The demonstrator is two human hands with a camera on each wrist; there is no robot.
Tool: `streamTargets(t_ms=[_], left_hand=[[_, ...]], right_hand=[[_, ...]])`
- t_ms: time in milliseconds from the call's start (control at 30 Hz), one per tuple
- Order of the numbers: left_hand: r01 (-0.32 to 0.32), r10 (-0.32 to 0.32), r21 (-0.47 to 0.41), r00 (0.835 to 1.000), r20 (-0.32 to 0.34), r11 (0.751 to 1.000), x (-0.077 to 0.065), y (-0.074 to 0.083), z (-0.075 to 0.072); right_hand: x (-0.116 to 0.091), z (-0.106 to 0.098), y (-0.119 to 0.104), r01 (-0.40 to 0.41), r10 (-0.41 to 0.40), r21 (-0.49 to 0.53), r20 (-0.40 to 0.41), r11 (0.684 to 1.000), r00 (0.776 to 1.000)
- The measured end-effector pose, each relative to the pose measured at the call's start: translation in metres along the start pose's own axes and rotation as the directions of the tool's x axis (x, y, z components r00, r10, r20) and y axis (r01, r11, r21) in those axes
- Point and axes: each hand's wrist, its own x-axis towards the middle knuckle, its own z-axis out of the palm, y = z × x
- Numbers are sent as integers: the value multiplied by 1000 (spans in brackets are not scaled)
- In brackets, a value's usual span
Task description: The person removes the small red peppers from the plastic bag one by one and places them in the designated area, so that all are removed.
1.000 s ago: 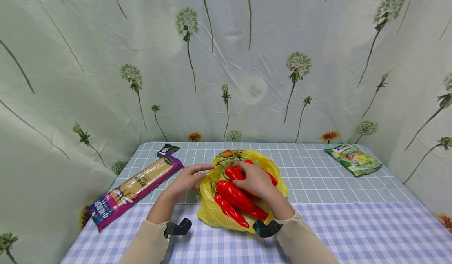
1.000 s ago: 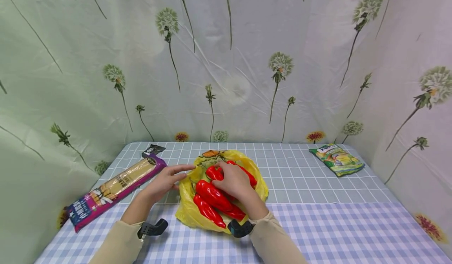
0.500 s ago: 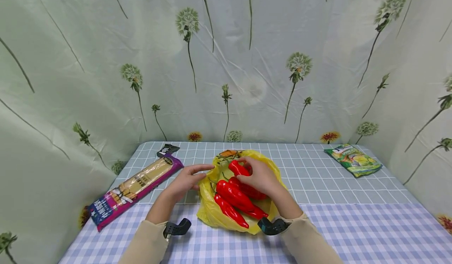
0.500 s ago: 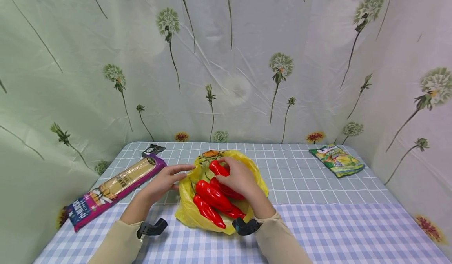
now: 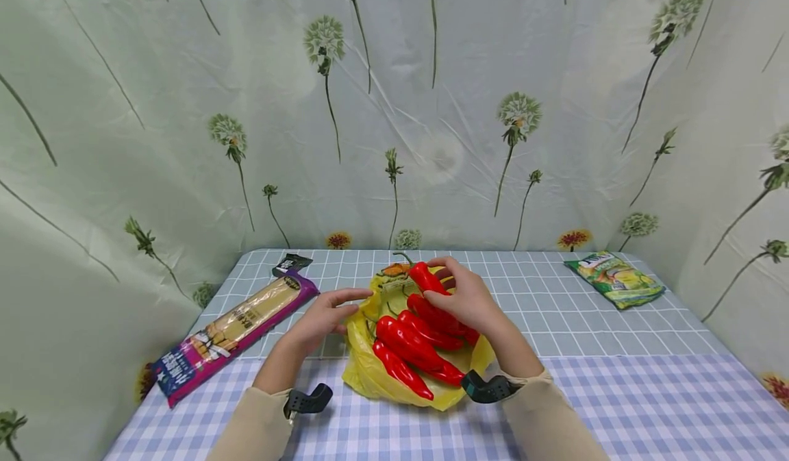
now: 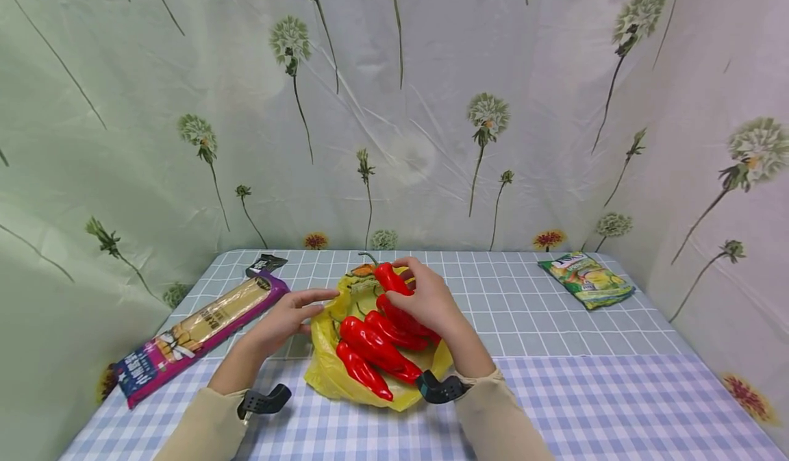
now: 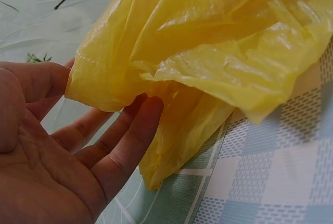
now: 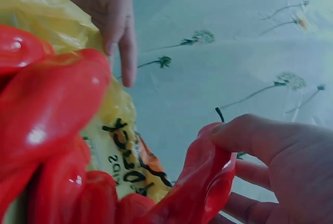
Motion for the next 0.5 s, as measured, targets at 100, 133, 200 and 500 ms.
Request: streamTargets(t_ms=[100, 133, 200, 500], left_hand=[[0, 0, -6, 1000, -1, 1000, -1, 1, 0], [-2, 2, -9, 1000, -2, 1000, -1, 1, 0], [-6, 6, -11, 1000, 0, 1000, -2, 1, 0], [-9, 9, -16, 1000, 6, 1000, -1, -1, -1]], right_hand=[[0, -8, 2, 18, -18, 18, -14, 1000, 1000], [0, -10, 3, 27, -27, 22, -18, 999, 999], [0, -15, 5, 42, -41, 32, -30, 999, 999], [-1, -33, 11, 74, -71, 34, -97, 997, 993]])
